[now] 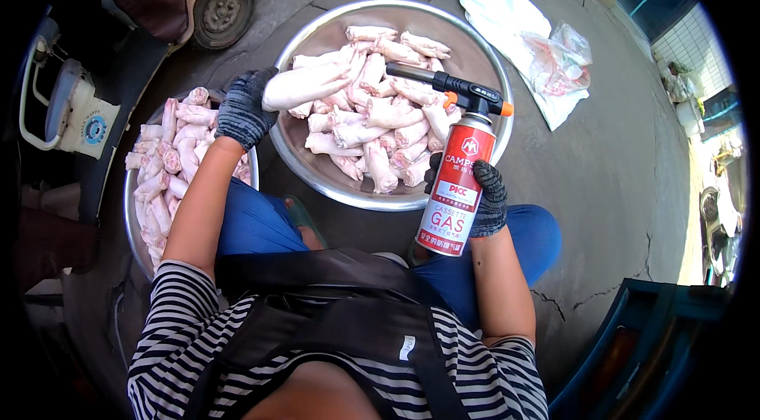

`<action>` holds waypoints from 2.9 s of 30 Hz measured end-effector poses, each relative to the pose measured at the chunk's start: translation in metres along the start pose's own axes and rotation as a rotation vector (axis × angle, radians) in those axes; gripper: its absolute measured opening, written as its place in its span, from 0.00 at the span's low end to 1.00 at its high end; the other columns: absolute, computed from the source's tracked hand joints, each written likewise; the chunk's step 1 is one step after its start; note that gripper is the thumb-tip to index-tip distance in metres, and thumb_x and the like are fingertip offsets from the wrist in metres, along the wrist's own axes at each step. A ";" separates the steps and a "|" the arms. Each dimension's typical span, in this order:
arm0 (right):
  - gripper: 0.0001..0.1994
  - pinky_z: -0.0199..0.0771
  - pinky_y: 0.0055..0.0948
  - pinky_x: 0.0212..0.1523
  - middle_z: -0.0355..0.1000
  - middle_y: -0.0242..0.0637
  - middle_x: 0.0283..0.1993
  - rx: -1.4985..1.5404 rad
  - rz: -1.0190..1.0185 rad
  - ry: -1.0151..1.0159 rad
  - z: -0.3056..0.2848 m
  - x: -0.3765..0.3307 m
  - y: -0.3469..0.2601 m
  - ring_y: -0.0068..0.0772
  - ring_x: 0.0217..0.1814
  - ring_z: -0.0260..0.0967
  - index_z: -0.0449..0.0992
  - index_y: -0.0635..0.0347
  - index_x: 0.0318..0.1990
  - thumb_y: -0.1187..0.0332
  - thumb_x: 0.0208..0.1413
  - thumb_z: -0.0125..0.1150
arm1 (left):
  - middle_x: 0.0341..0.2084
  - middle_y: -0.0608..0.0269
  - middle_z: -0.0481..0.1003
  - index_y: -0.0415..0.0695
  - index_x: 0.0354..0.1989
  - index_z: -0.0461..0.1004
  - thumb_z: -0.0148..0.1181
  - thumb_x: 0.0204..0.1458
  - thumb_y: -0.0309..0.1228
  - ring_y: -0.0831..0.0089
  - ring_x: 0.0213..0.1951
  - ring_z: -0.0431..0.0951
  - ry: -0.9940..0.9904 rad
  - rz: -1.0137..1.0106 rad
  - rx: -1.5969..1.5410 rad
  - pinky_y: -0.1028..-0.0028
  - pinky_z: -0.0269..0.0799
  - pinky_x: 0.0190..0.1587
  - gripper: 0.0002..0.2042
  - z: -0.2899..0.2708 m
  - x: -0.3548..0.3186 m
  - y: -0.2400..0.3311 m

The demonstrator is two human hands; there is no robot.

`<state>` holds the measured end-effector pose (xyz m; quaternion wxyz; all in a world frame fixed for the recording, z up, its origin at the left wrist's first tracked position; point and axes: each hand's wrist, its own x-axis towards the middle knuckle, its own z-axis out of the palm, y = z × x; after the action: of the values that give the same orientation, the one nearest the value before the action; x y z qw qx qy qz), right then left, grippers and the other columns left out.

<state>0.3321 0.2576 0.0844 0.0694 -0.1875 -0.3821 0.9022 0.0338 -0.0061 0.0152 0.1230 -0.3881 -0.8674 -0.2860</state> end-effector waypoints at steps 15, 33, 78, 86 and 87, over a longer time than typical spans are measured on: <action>0.34 0.77 0.38 0.44 0.72 0.50 0.43 0.010 0.199 0.030 -0.018 0.020 0.001 0.45 0.42 0.73 0.66 0.70 0.50 0.55 0.39 0.70 | 0.36 0.51 0.75 0.44 0.43 0.73 0.64 0.37 0.31 0.52 0.42 0.74 -0.152 0.078 -0.036 0.60 0.69 0.49 0.20 0.051 0.008 -0.010; 0.33 0.79 0.39 0.40 0.72 0.52 0.42 -0.001 0.220 0.017 -0.023 0.026 0.001 0.47 0.39 0.74 0.63 0.64 0.54 0.59 0.42 0.69 | 0.40 0.51 0.74 0.42 0.45 0.72 0.65 0.35 0.32 0.53 0.44 0.73 -0.248 0.016 -0.100 0.63 0.67 0.52 0.23 0.049 0.010 0.004; 0.34 0.80 0.46 0.39 0.71 0.59 0.42 0.282 0.328 0.089 -0.034 0.021 0.010 0.57 0.38 0.74 0.65 0.67 0.51 0.56 0.39 0.69 | 0.42 0.50 0.73 0.43 0.51 0.69 0.65 0.35 0.31 0.53 0.47 0.71 -0.281 0.161 -0.104 0.62 0.67 0.53 0.28 0.049 -0.013 -0.006; 0.34 0.79 0.46 0.39 0.71 0.59 0.42 0.240 0.302 0.090 -0.035 0.020 0.012 0.55 0.39 0.74 0.65 0.67 0.51 0.55 0.39 0.69 | 0.43 0.51 0.72 0.46 0.52 0.69 0.65 0.34 0.29 0.53 0.48 0.71 -0.301 0.169 -0.141 0.63 0.66 0.55 0.30 0.054 -0.015 -0.012; 0.34 0.79 0.46 0.39 0.71 0.59 0.42 0.237 0.300 0.081 -0.035 0.021 0.012 0.55 0.39 0.74 0.65 0.67 0.52 0.55 0.39 0.69 | 0.43 0.51 0.72 0.46 0.52 0.69 0.65 0.33 0.29 0.53 0.48 0.71 -0.306 0.169 -0.145 0.63 0.66 0.55 0.30 0.053 -0.015 -0.012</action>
<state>0.3267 0.2777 0.0477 -0.0290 -0.2689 -0.2377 0.9329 0.0354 0.0098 -0.0386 -0.0151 -0.5064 -0.8174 -0.2743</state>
